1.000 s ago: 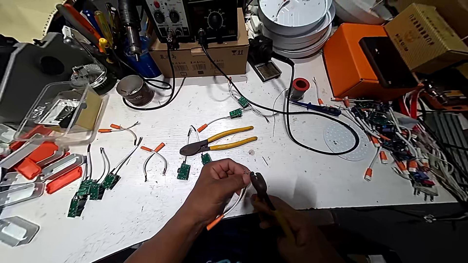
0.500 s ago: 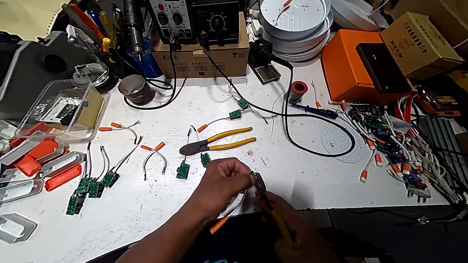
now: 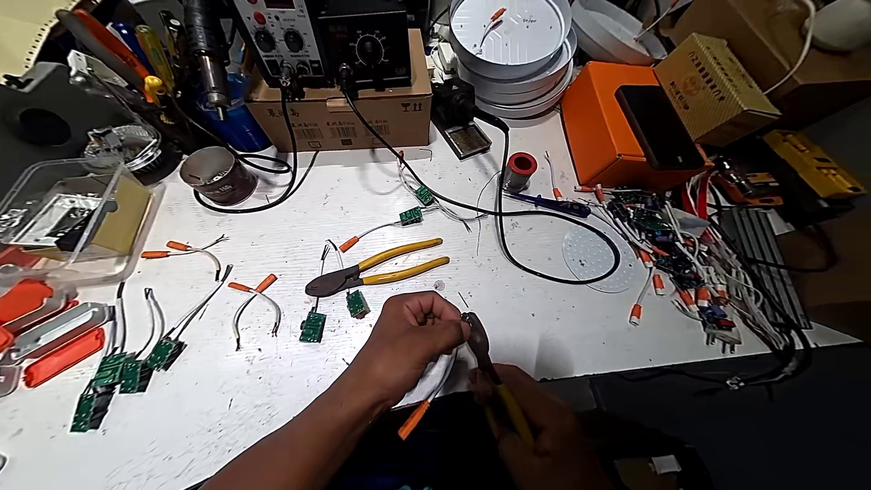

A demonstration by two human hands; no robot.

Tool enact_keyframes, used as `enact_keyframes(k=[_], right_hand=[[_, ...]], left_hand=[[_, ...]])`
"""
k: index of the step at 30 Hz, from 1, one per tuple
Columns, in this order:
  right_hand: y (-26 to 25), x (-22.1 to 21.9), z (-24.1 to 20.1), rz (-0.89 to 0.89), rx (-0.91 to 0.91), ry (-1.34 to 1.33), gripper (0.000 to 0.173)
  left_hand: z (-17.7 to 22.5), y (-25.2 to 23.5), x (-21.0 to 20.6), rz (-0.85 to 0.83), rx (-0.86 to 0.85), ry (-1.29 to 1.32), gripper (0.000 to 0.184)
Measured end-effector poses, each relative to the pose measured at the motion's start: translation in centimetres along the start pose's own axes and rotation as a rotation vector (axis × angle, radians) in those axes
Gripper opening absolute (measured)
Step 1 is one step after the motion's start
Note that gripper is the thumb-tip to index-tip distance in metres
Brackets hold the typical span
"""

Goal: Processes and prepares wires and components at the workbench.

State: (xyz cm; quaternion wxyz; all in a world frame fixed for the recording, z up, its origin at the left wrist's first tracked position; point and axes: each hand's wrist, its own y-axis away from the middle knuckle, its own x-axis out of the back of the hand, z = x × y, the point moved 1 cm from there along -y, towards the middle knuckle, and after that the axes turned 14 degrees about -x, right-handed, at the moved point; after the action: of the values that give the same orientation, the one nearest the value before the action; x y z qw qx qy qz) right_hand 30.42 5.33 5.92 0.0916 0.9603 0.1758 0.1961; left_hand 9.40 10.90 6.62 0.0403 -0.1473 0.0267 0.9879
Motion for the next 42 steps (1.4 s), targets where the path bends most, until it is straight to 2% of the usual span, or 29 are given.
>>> enact_keyframes(k=[6, 12, 21, 28, 35, 42], right_hand=[[0.8, 0.8, 0.7, 0.088, -0.002, 0.092, 0.036], [1.1, 1.1, 1.3, 0.16, -0.011, 0.103, 0.028], [0.9, 1.7, 2.0, 0.2, -0.007, 0.139, 0.026], [1.0, 1.8, 2.5, 0.232, -0.026, 0.182, 0.013], [1.2, 1.9, 2.5, 0.285, -0.042, 0.239, 0.011], [1.4, 2.0, 2.6, 0.281, -0.036, 0.12, 0.015]], left_hand=[[-0.4, -0.9, -1.4, -0.058, 0.031, 0.023, 0.009], [-0.9, -1.7, -2.3, -0.086, 0.047, 0.005, 0.01], [-1.3, -2.4, -3.2, -0.091, 0.063, -0.004, 0.009], [-1.8, -2.7, -3.5, -0.111, 0.076, -0.002, 0.01], [-2.0, -3.1, -3.8, -0.158, 0.085, 0.002, 0.007], [-2.1, -3.2, -3.6, -0.202, 0.128, 0.046, 0.007]])
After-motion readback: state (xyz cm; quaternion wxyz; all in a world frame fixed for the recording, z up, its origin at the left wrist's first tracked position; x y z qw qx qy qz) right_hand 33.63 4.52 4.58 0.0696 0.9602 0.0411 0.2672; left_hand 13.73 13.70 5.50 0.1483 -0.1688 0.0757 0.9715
